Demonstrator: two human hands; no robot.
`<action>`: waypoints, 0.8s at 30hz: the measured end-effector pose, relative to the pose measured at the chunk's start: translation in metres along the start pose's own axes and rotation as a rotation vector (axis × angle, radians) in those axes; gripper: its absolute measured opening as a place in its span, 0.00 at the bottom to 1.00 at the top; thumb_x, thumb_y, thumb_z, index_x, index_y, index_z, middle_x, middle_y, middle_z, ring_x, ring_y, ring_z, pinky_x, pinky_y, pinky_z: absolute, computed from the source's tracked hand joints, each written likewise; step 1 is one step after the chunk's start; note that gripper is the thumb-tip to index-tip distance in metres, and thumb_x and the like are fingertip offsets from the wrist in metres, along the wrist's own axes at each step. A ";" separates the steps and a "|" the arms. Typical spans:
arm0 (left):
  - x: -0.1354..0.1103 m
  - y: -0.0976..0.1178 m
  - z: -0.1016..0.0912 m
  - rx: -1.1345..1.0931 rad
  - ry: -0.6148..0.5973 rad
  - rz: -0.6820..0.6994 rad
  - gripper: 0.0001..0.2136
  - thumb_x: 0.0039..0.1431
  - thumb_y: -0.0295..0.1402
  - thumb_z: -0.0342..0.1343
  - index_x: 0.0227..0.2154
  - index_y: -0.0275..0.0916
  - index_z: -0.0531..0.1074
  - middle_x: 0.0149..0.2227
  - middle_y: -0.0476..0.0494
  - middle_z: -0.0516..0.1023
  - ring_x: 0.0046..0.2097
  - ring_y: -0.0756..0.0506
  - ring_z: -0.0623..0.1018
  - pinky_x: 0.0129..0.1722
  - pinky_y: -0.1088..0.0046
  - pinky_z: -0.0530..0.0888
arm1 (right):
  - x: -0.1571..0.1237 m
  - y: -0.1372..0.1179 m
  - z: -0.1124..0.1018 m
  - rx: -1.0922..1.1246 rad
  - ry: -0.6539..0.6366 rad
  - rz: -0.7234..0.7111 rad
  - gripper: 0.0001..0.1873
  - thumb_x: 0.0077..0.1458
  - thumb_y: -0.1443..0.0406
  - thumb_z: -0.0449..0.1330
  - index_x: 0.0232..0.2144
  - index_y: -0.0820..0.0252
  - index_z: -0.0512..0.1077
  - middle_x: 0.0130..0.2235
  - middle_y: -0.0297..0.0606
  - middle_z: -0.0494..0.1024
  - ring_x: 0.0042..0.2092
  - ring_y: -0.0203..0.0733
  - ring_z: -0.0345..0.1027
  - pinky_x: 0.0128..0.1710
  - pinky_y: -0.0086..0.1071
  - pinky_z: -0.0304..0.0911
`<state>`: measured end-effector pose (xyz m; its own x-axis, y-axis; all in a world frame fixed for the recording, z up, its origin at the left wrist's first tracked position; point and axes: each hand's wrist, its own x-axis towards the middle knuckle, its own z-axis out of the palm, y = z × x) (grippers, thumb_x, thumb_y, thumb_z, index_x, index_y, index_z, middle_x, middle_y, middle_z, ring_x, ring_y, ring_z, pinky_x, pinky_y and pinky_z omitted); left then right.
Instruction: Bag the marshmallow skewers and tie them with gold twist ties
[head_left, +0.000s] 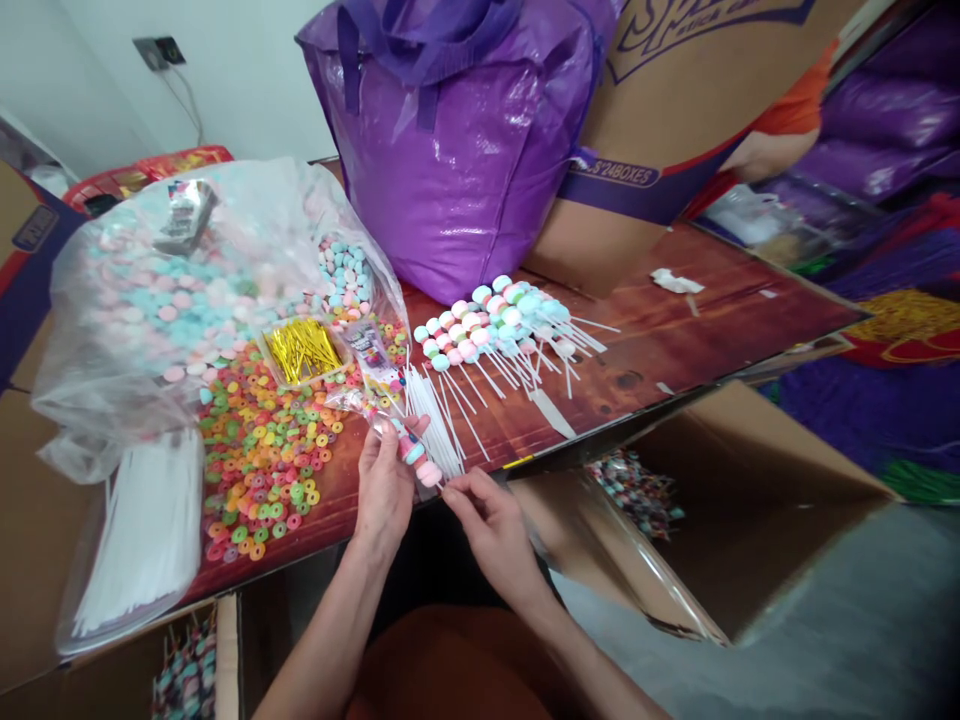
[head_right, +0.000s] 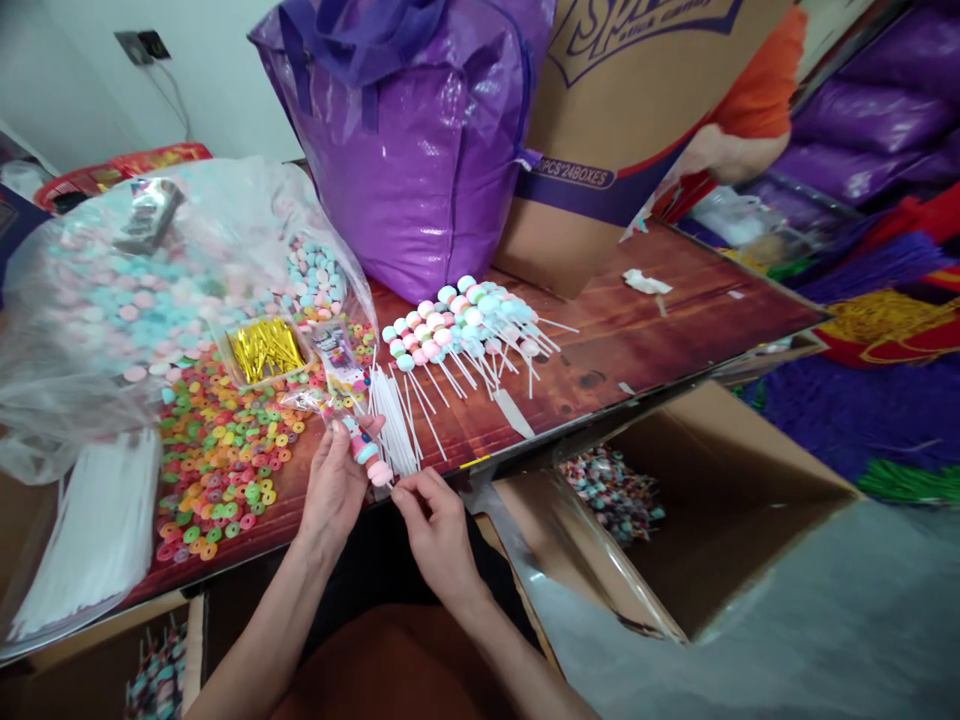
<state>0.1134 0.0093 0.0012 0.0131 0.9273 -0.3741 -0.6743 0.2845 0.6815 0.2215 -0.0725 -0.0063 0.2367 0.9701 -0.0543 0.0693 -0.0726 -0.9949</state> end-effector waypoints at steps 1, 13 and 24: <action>0.000 -0.001 -0.001 -0.005 0.001 -0.008 0.17 0.49 0.44 0.69 0.34 0.39 0.72 0.36 0.43 0.81 0.38 0.43 0.82 0.33 0.71 0.75 | 0.001 0.000 0.000 0.104 -0.018 0.110 0.12 0.58 0.59 0.60 0.26 0.60 0.70 0.24 0.29 0.62 0.23 0.31 0.54 0.21 0.26 0.50; 0.003 0.006 -0.004 0.098 -0.100 -0.026 0.15 0.52 0.42 0.67 0.31 0.36 0.72 0.31 0.47 0.77 0.29 0.50 0.76 0.27 0.76 0.71 | 0.003 -0.006 0.009 -0.295 0.094 -0.283 0.12 0.64 0.67 0.53 0.29 0.59 0.72 0.30 0.35 0.68 0.32 0.38 0.65 0.34 0.30 0.62; -0.004 0.001 0.002 0.127 -0.084 -0.024 0.16 0.50 0.44 0.68 0.31 0.38 0.71 0.32 0.49 0.74 0.35 0.50 0.78 0.32 0.77 0.72 | 0.002 0.010 0.011 -0.719 0.110 -0.685 0.14 0.65 0.73 0.49 0.35 0.60 0.74 0.27 0.36 0.67 0.27 0.37 0.63 0.29 0.29 0.62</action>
<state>0.1141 0.0061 0.0044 0.0935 0.9355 -0.3407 -0.5741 0.3302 0.7493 0.2121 -0.0683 -0.0175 0.0117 0.8310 0.5562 0.7859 0.3363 -0.5190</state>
